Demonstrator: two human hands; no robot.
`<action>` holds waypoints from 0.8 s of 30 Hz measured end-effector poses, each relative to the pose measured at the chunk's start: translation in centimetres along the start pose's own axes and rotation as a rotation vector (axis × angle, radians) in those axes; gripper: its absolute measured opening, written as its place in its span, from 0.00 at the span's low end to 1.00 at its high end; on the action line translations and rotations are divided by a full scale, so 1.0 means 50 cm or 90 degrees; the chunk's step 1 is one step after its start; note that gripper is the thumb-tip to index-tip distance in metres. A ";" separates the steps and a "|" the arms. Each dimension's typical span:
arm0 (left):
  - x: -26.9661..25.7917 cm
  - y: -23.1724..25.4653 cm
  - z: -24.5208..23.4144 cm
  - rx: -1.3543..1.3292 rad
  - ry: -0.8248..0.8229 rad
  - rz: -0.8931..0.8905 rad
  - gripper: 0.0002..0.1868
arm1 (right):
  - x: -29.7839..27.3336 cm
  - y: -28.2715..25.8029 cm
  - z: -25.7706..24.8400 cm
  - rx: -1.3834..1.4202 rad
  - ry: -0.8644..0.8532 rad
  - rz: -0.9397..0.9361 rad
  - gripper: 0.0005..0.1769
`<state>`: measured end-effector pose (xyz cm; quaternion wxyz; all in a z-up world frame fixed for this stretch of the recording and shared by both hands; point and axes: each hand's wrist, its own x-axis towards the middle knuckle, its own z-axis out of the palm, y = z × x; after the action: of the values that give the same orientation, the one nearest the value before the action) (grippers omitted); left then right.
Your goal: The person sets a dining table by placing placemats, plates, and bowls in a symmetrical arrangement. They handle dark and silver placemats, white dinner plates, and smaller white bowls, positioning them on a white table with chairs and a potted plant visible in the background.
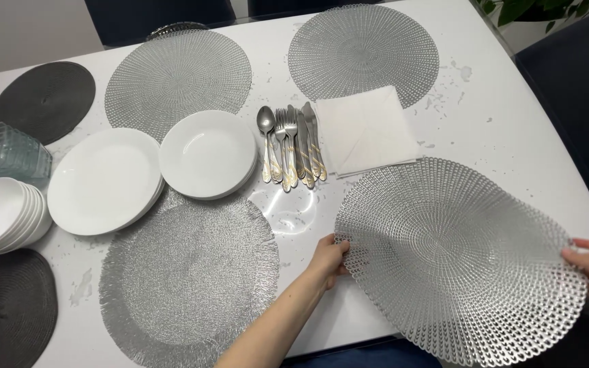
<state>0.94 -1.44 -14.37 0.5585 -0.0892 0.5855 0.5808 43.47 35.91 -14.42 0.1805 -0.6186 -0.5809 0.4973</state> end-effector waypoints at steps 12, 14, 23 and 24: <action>-0.061 0.046 0.030 0.112 0.040 0.033 0.13 | 0.027 -0.145 0.129 -0.154 0.058 0.008 0.22; -0.062 0.050 0.017 0.135 0.066 0.056 0.08 | 0.033 -0.146 0.143 -0.151 0.062 -0.006 0.22; -0.077 0.086 -0.020 0.287 0.113 0.136 0.11 | 0.042 -0.195 0.187 -0.168 0.097 -0.049 0.20; -0.074 0.086 -0.021 0.300 0.112 0.146 0.12 | 0.040 -0.204 0.192 -0.172 0.098 -0.045 0.19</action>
<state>-1.52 -2.93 -9.38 0.4412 0.0600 0.7573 0.4777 29.70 36.96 -11.29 0.1568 -0.6527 -0.6483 0.3593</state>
